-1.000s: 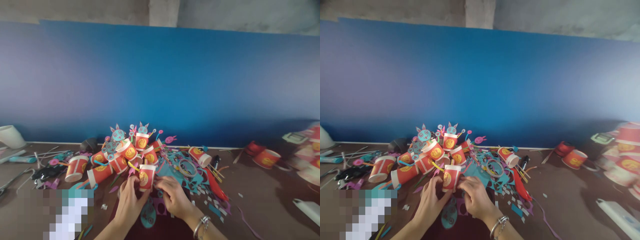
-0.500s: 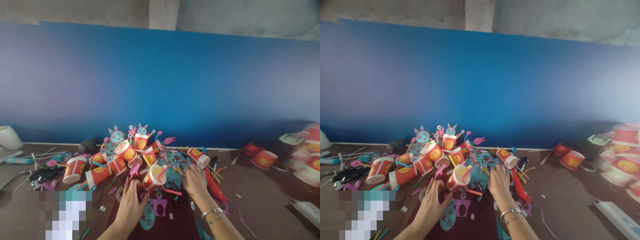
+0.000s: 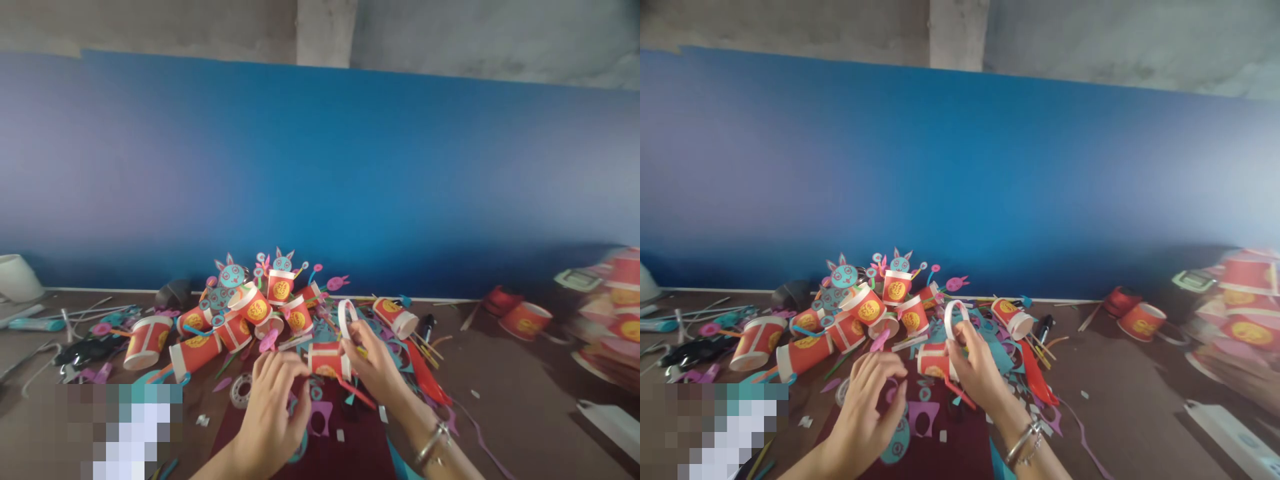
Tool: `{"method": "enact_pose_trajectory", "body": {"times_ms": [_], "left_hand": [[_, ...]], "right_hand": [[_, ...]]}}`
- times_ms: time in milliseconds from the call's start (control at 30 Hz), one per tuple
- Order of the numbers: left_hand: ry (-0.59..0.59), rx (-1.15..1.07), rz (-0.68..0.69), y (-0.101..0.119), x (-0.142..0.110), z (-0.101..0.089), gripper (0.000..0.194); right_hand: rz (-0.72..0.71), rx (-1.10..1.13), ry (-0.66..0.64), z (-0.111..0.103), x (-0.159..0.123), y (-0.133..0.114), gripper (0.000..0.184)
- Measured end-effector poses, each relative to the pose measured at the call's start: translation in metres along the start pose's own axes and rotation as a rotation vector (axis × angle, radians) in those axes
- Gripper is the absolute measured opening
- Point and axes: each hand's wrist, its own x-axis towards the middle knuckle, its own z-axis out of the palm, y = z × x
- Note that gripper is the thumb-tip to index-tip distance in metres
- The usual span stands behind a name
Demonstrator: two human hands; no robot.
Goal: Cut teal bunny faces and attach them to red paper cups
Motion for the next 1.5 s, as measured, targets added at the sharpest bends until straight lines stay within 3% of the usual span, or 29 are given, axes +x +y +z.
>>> {"method": "enact_pose_trajectory", "body": {"times_ms": [133, 200, 300, 433, 733, 1067, 1500], "left_hand": [[0.010, 0.020, 0.042, 0.006, 0.036, 0.003, 0.045], [0.002, 0.016, 0.046, 0.004, 0.048, 0.009, 0.051], [-0.003, -0.022, 0.044, -0.002, 0.056, 0.018, 0.046], [0.084, -0.141, 0.012, -0.011, 0.056, 0.025, 0.037], [0.094, -0.275, -0.085, -0.016, 0.061, 0.020, 0.004], [-0.005, -0.306, -0.157, -0.009, 0.062, 0.014, 0.009], [-0.010, -0.469, -0.141, 0.000, 0.060, 0.009, 0.013]], "right_hand": [[-0.075, -0.022, -0.050, 0.003, 0.005, -0.014, 0.010], [-0.106, -0.028, -0.077, 0.004, 0.008, -0.019, 0.008], [-0.140, -0.030, -0.120, 0.005, 0.012, -0.025, 0.010], [-0.134, -0.057, -0.142, 0.005, 0.012, -0.026, 0.010], [-0.064, -0.087, -0.141, 0.006, 0.009, -0.026, 0.011], [-0.048, 0.066, 0.010, 0.012, 0.013, -0.032, 0.028], [0.061, 0.322, 0.051, 0.018, 0.010, -0.034, 0.035]]}}
